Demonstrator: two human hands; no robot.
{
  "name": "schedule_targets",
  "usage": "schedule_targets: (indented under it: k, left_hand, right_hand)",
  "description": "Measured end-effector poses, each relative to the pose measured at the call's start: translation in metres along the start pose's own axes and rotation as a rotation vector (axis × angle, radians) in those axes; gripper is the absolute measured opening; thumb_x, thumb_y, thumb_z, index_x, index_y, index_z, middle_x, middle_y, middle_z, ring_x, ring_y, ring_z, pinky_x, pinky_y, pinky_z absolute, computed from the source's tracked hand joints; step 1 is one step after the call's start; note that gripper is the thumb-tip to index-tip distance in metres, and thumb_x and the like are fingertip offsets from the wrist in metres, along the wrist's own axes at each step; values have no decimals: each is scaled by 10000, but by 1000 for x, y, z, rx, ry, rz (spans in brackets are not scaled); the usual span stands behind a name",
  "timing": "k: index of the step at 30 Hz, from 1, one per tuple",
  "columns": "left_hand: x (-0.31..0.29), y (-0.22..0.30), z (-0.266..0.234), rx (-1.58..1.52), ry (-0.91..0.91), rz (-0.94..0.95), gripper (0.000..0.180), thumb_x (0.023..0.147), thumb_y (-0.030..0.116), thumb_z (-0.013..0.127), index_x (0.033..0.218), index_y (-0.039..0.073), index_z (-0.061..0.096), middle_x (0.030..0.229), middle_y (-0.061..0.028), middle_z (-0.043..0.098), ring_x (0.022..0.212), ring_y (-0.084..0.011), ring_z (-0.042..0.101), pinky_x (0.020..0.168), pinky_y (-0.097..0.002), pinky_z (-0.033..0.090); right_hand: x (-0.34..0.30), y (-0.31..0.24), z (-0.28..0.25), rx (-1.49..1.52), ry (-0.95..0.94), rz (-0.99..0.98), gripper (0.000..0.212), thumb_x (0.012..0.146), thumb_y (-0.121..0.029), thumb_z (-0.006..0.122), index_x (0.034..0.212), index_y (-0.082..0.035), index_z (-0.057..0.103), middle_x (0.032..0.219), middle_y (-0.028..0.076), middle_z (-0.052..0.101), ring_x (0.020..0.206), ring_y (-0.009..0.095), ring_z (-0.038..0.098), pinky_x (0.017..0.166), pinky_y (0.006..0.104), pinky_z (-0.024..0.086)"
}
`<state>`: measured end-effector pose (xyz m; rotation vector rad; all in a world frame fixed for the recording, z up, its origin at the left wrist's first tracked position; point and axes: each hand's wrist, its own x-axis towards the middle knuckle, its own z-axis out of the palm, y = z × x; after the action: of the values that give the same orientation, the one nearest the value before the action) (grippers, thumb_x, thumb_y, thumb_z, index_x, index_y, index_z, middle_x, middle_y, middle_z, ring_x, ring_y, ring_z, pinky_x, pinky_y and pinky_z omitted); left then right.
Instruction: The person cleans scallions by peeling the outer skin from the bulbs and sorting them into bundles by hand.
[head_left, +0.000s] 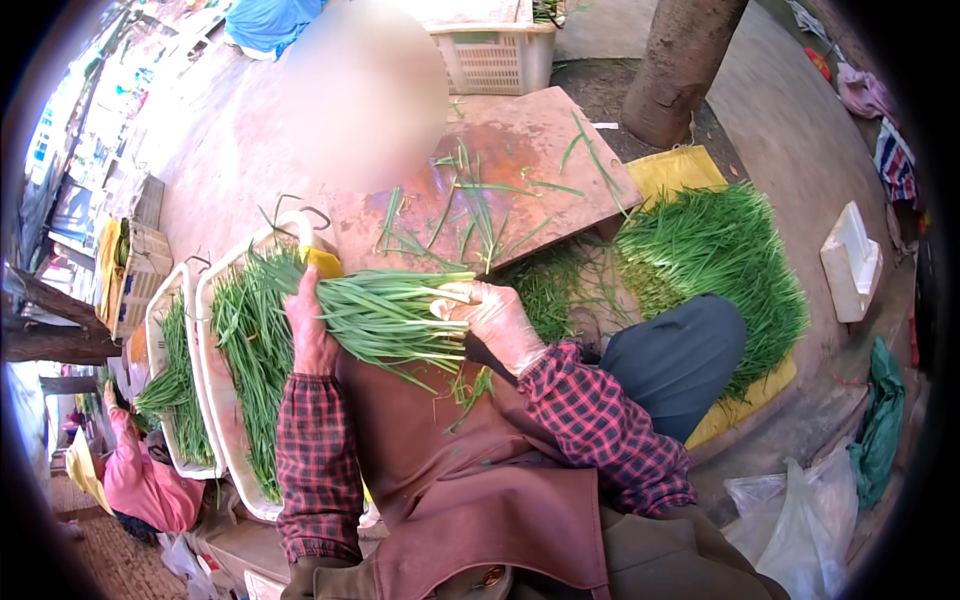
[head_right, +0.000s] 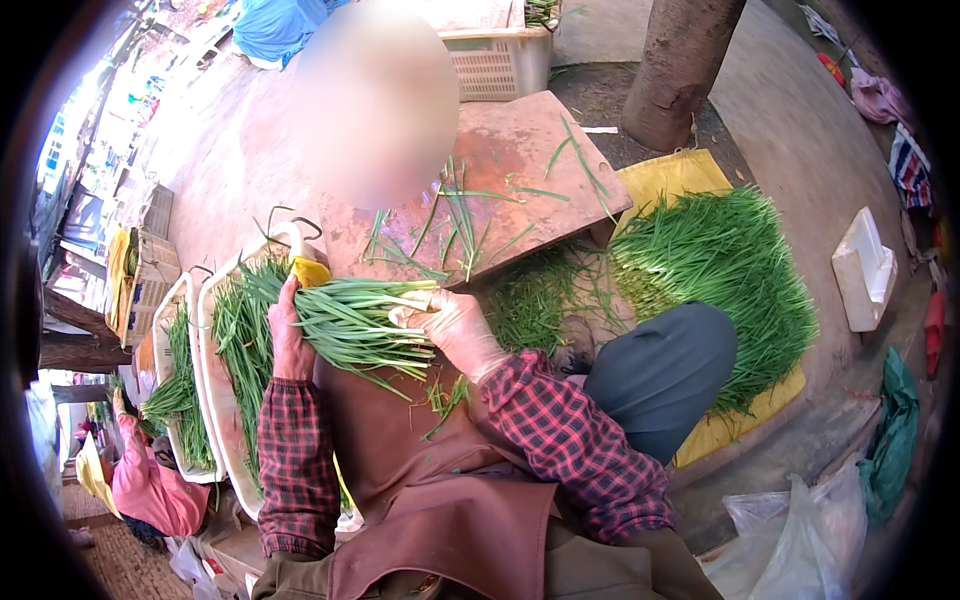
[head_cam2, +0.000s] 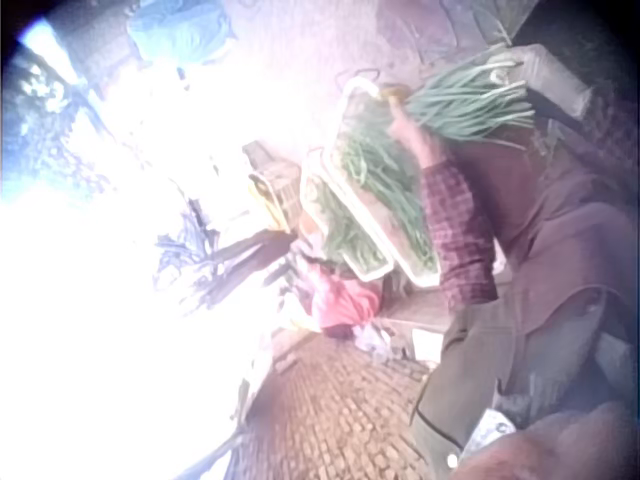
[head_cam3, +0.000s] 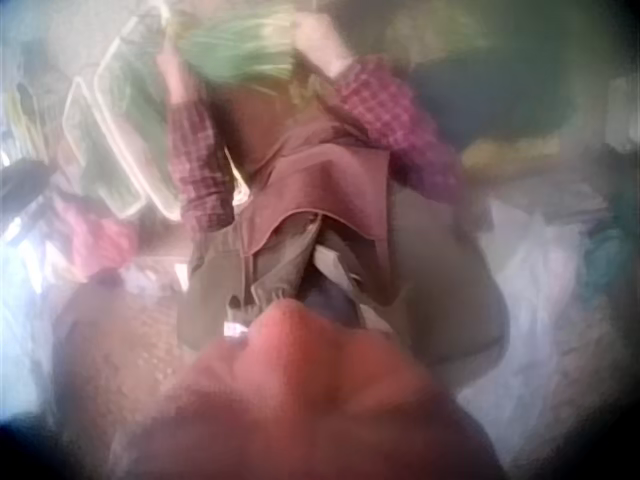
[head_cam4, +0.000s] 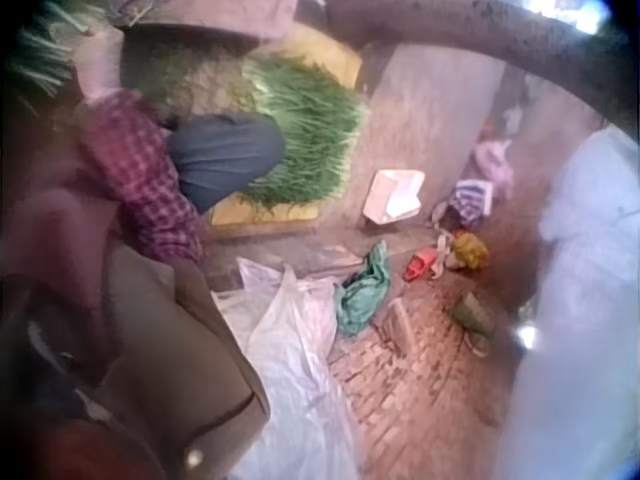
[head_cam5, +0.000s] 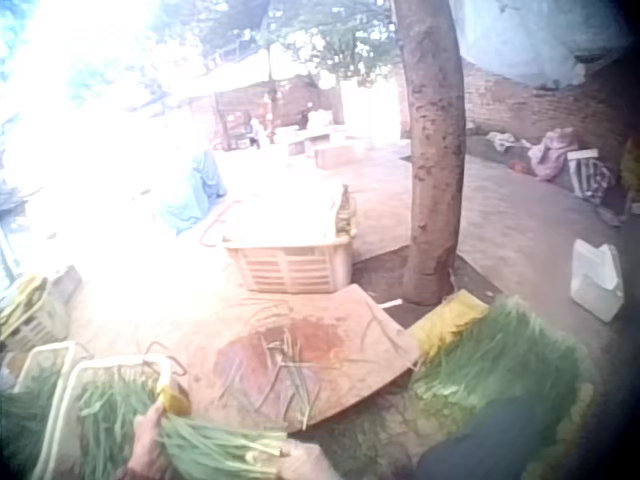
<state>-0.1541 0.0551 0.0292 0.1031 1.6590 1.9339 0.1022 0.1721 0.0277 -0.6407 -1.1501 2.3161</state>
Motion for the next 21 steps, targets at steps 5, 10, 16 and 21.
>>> schedule_targets:
  k: [5,10,16,21]
  left_hand:
    - [-3,2,4,-13,14,0,261,977,194,619,1091,-39,589,849,-61,635,685,-184,657,626,-329,568]
    - [2,-8,-4,28,15,62,268,977,194,617,1046,-64,606,826,-73,649,654,-185,653,613,-324,563]
    - [-3,-1,-3,-33,54,-75,278,999,196,578,1042,-77,613,862,-107,667,720,-207,669,651,-347,569]
    - [2,-2,-8,-62,95,-82,314,1015,192,545,1126,-98,591,946,-133,672,790,-232,686,721,-366,586]
  right_hand:
    - [-6,-6,7,2,34,-14,341,858,-41,778,1173,24,664,1056,23,708,906,77,629,844,247,523]
    - [8,7,10,-276,155,-147,215,865,-55,766,1058,14,701,930,16,711,847,80,628,791,250,518]
    - [15,8,-34,-367,270,-268,122,854,17,688,964,-3,737,866,59,738,776,101,662,731,275,537]
    - [-2,3,-37,-217,390,-270,134,907,-17,666,1020,36,713,832,64,729,776,113,671,797,274,530]
